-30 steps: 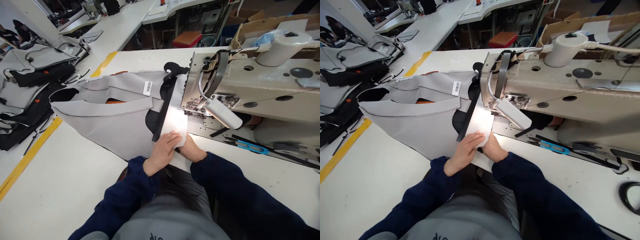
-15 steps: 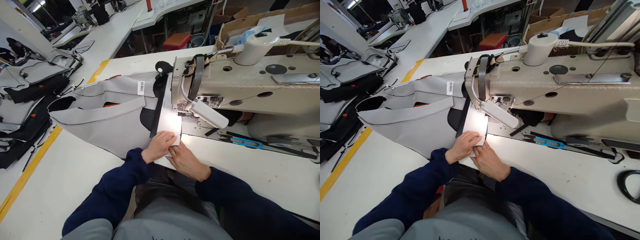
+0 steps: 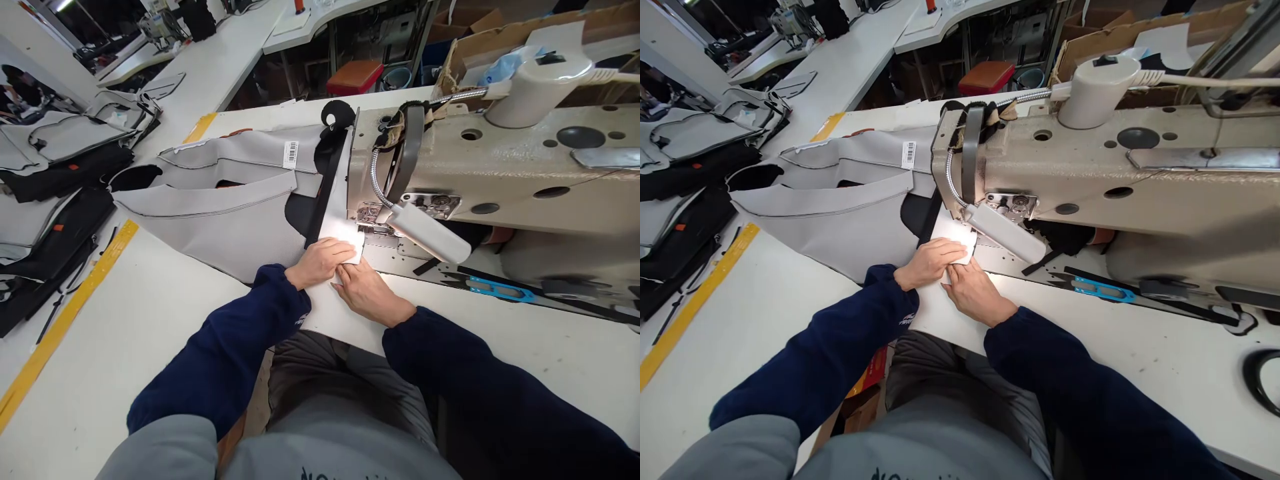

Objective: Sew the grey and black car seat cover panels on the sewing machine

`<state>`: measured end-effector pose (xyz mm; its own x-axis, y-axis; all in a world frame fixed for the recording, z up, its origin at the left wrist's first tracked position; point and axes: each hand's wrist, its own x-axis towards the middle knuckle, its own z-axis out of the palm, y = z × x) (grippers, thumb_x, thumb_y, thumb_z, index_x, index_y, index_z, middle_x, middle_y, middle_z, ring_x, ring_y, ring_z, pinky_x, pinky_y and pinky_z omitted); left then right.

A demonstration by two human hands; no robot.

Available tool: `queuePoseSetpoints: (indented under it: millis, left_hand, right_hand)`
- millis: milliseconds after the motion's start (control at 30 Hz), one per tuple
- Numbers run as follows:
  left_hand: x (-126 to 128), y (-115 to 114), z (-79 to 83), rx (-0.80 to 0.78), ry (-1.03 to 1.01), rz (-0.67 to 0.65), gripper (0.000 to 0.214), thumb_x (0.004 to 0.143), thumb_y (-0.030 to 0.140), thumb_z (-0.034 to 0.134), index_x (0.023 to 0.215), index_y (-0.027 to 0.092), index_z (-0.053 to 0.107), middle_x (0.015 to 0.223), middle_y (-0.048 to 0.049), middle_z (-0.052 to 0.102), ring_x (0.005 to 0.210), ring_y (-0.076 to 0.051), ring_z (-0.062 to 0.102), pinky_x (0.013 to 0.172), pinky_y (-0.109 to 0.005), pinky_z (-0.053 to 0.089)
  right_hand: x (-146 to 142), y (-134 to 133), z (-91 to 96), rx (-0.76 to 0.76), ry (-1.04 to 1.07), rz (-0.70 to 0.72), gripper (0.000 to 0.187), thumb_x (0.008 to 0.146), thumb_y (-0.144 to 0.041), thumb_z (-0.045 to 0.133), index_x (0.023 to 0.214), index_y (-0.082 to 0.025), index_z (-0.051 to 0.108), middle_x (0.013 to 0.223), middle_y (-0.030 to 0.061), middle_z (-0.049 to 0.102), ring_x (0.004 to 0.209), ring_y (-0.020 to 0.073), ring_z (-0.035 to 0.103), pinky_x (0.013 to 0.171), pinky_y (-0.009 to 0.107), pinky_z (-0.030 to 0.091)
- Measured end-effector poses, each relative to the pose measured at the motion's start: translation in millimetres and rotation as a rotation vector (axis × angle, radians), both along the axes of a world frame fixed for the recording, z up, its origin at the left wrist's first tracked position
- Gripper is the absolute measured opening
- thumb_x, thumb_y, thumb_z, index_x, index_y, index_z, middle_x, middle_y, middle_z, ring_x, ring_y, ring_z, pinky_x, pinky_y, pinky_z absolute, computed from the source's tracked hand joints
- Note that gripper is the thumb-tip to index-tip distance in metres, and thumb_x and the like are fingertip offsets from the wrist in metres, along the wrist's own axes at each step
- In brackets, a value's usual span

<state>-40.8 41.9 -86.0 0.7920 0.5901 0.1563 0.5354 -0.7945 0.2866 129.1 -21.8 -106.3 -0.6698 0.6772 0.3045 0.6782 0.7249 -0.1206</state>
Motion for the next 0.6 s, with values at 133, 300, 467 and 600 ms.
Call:
queuePoseSetpoints:
  millis: [133, 300, 467, 600]
  left_hand:
    - [5, 13, 1.2, -0.012, -0.016, -0.006, 0.042, 0.092, 0.009, 0.036, 0.121, 0.015, 0.067, 0.130, -0.0057, 0.065, 0.125, -0.018, 0.056, 0.114, -0.037, 0.041]
    - [12, 24, 7.8, -0.002, 0.062, 0.038, 0.038, 0.093, 0.011, 0.042, 0.122, 0.015, 0.065, 0.132, -0.0065, 0.063, 0.126, -0.019, 0.054, 0.113, -0.034, 0.042]
    - [13, 29, 6.7, 0.115, 0.129, -0.018, 0.044, 0.089, 0.002, 0.037, 0.122, 0.013, 0.063, 0.132, -0.0093, 0.061, 0.133, -0.022, 0.047, 0.117, -0.038, 0.036]
    - [16, 18, 0.2, 0.178, 0.121, -0.006, 0.043, 0.086, 0.001, 0.038, 0.122, 0.008, 0.061, 0.124, -0.0147, 0.061, 0.131, -0.025, 0.047, 0.117, -0.043, 0.034]
  right_hand:
    - [5, 19, -4.9, -0.002, 0.026, -0.007, 0.038, 0.101, -0.026, 0.038, 0.115, -0.001, 0.062, 0.105, 0.0219, 0.067, 0.103, 0.0335, 0.061, 0.098, 0.054, 0.047]
    - [15, 30, -1.9, -0.046, 0.159, -0.007, 0.035, 0.102, -0.023, 0.035, 0.115, -0.008, 0.064, 0.107, 0.0169, 0.069, 0.107, 0.0291, 0.062, 0.099, 0.046, 0.049]
    - [61, -15, 6.7, -0.025, 0.253, -0.045, 0.025, 0.099, -0.016, 0.042, 0.111, -0.015, 0.064, 0.114, 0.0124, 0.069, 0.106, 0.0232, 0.062, 0.091, 0.038, 0.051]
    - [120, -34, 13.5, 0.083, -0.070, -0.396, 0.037, 0.089, -0.005, 0.041, 0.119, -0.010, 0.063, 0.118, 0.0208, 0.062, 0.096, 0.0302, 0.059, 0.075, 0.041, 0.047]
